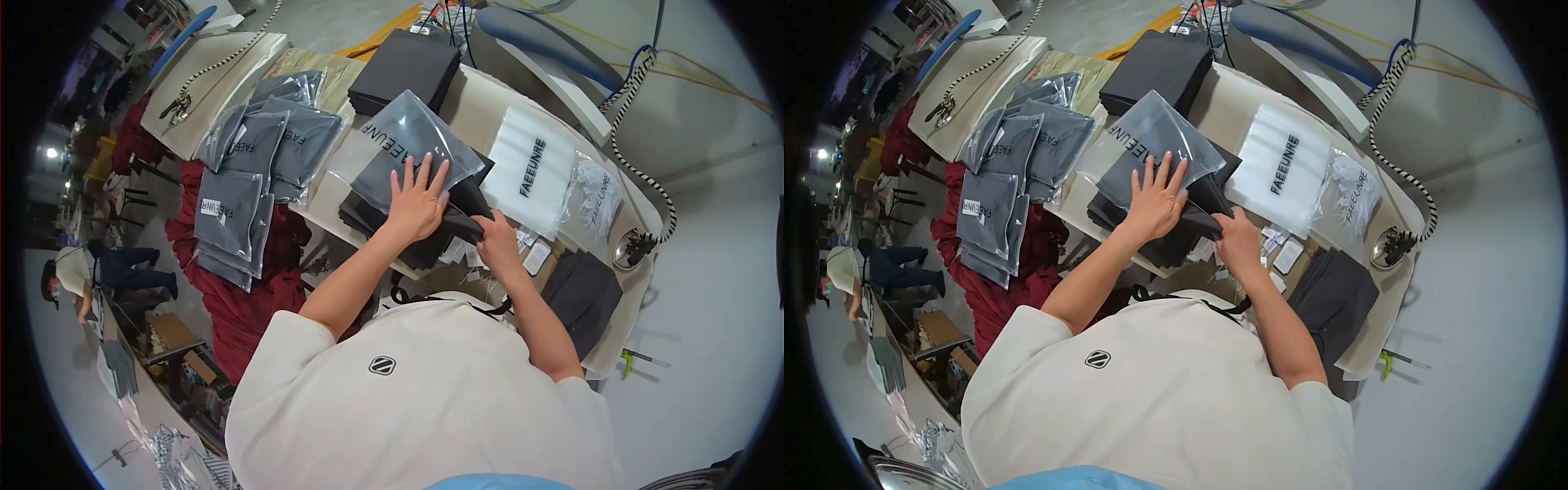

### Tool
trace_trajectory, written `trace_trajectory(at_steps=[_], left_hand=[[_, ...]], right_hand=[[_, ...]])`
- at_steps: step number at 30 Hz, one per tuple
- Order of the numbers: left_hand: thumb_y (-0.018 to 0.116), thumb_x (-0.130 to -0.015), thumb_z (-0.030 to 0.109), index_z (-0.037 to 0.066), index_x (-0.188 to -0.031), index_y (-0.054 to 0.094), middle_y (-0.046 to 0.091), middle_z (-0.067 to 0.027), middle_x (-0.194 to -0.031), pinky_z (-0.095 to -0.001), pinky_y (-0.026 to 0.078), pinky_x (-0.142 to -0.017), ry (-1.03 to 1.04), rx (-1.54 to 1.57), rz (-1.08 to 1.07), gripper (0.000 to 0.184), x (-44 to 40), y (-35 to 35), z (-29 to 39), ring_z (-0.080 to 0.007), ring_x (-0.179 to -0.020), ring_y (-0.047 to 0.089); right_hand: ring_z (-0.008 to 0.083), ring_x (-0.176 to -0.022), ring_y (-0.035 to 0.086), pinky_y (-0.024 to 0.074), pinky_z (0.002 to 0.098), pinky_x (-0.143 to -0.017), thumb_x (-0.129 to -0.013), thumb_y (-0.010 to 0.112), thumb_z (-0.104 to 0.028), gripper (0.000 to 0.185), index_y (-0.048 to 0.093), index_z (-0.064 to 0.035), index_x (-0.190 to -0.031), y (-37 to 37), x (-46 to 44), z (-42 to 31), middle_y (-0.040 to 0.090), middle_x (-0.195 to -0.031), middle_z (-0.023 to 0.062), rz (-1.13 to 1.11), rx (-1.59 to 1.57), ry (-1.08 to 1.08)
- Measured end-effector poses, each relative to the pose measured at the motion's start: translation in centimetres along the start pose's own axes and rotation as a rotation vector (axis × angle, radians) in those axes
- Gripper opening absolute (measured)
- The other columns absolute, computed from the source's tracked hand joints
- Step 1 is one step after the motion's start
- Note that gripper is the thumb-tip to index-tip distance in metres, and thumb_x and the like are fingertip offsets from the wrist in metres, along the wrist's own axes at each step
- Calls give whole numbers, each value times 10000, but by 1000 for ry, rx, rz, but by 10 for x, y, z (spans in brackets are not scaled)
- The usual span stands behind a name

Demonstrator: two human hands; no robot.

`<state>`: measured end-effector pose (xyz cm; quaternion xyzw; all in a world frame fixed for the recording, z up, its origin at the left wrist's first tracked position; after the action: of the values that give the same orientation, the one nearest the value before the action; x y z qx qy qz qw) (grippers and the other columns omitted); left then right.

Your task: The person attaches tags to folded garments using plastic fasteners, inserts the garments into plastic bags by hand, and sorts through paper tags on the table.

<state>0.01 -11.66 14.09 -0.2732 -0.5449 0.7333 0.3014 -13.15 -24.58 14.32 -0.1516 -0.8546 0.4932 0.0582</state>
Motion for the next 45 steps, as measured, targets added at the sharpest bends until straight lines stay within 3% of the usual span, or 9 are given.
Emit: trace_trajectory(at_steps=[6, 15, 18, 27, 30, 33, 38, 43, 45], left_hand=[[443, -1050, 380, 140, -1638, 177, 138, -186, -1695, -680, 123, -1196, 217, 47, 54, 688, 17, -93, 62, -488, -1539, 113], [454, -1043, 359, 75, -1620, 207, 211, -218, -1666, -669, 153, -1191, 170, 237, -122, 689, 13, -21, 78, -498, -1517, 187], [426, -1054, 368, 102, -1614, 253, 184, -194, -1682, -652, 140, -1201, 422, 507, -108, 644, 27, -51, 125, -502, -1527, 149], [458, -1034, 468, 135, -1608, 301, 215, -204, -1670, -660, 140, -1198, 287, 210, -103, 681, 20, 2, 64, -501, -1521, 164], [491, -1011, 516, 133, -1606, 308, 218, -214, -1667, -624, 143, -1213, 244, 72, -79, 731, 44, 47, 38, -469, -1524, 185], [543, -997, 462, 122, -1577, 362, 288, -231, -1629, -596, 190, -1213, 572, 328, -102, 697, 54, 54, 65, -438, -1497, 276], [606, -964, 270, 87, -1398, 560, 490, -193, -1495, -511, 373, -1144, 656, 468, 116, 473, -73, 18, 112, -403, -1391, 439], [612, -940, 220, 36, -1077, 724, 722, -175, -1068, -456, 520, -940, 593, 257, -537, 255, -147, 86, 125, -380, -1058, 669], [607, -946, 209, 21, -1048, 720, 720, -182, -1021, -453, 525, -906, 645, 298, -529, 242, -152, 78, 126, -388, -1008, 676]], right_hand=[[424, -1013, 633, 540, 480, -857, -659, 712, 62, 497, 694, -63, -1140, -58, 19, -48, 616, -1141, 216, 317, -100, -290], [406, -1007, 656, 551, 455, -851, -712, 680, 40, 419, 699, -30, -1125, -24, 47, 3, 655, -1164, 208, 229, -81, -213], [418, -1025, 635, 540, 466, -865, -745, 701, -5, 431, 690, -55, -1173, 8, 30, 11, 647, -1176, 208, 203, -117, -182], [388, -985, 660, 553, 448, -828, -856, 704, -120, 459, 622, -51, -1302, -14, 36, -9, 686, -1123, 207, 220, 153, -429], [333, -893, 704, 577, 395, -775, -920, 711, -185, 494, 570, -19, -1363, 22, 55, 43, 722, -1057, 190, 135, 3, -350], [200, -831, 695, 547, 311, -701, -982, 680, -265, 491, 545, -21, -1387, 42, 41, 117, 733, -1011, 136, 231, -1067, 624], [116, -670, 646, 483, 244, -580, -1039, 609, -243, 316, 655, 9, -1224, 49, -21, 132, 751, -945, 105, 302, -1285, 574], [98, -520, 557, 416, 243, -470, -1046, 589, -217, 253, 700, 3, -1107, 35, -33, 126, 758, -897, 112, 341, -1179, 589], [91, -489, 532, 398, 237, -448, -1048, 585, -219, 251, 703, -2, -1089, 25, -32, 129, 758, -890, 110, 345, -1149, 605]])
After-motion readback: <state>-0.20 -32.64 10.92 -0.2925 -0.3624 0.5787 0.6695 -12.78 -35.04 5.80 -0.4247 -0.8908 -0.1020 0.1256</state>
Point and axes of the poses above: each hand's wrist, its own x-axis away from the middle knuckle, its own y-axis out of the palm, z = x × y, the point moved 7 cm from there along -x, towards the middle knuckle
